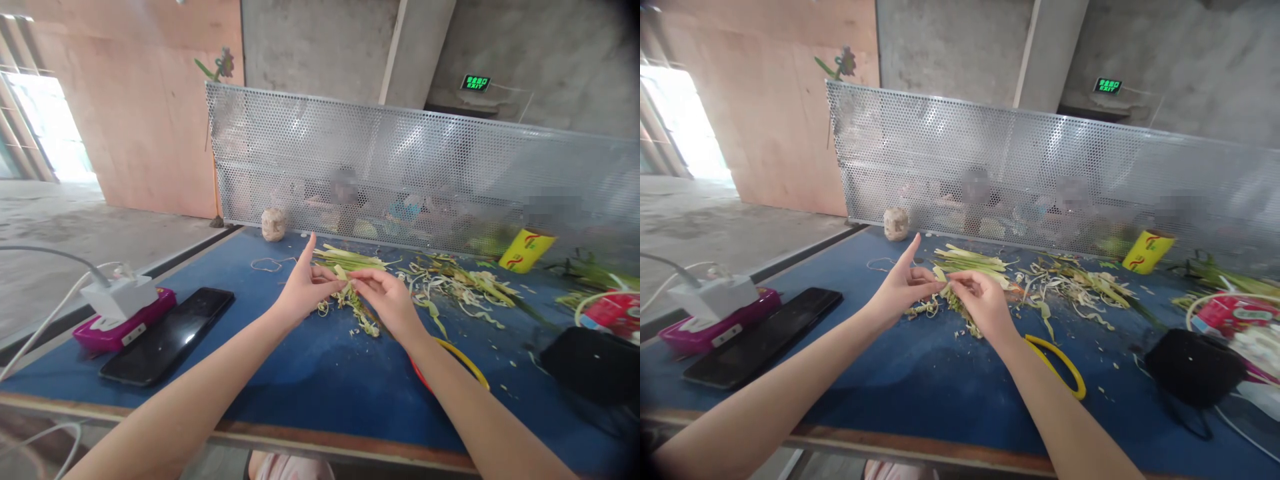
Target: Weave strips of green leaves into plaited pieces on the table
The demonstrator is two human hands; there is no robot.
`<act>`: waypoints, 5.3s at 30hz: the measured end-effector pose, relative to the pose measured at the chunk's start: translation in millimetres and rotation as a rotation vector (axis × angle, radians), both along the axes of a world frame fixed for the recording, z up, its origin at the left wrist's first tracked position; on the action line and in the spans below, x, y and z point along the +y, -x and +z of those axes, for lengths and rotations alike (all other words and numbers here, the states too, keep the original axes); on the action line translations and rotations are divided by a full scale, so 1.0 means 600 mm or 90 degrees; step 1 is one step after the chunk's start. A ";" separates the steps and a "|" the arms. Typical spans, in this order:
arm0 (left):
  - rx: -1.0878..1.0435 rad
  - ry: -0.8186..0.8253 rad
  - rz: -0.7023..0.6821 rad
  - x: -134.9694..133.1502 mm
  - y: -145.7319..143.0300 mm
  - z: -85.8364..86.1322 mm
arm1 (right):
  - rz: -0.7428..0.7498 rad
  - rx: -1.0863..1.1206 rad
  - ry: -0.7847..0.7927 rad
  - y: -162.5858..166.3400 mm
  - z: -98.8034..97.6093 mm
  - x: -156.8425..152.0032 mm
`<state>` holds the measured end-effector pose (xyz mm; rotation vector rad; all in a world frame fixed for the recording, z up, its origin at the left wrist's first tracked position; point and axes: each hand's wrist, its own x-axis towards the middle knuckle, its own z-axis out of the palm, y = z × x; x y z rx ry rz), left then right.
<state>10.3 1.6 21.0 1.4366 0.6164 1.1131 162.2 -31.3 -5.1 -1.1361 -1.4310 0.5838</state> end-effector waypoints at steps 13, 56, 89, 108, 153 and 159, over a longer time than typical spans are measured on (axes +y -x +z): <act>-0.053 0.076 0.039 -0.004 -0.012 -0.010 | -0.172 -0.352 -0.191 0.010 -0.014 -0.010; -0.023 0.035 -0.023 0.001 -0.012 -0.010 | -0.212 -0.362 -0.276 0.008 -0.008 -0.016; -0.122 0.209 -0.009 0.006 -0.013 -0.015 | -0.214 -0.564 -0.320 0.000 -0.009 -0.017; -0.088 0.223 -0.036 0.000 -0.010 -0.005 | -0.226 -0.388 -0.310 0.006 -0.002 -0.023; -0.086 0.073 -0.044 0.013 -0.009 -0.011 | 0.097 0.211 0.107 -0.003 -0.008 0.006; -0.112 0.129 -0.001 0.003 -0.017 -0.016 | 0.079 0.232 0.092 0.000 -0.011 0.007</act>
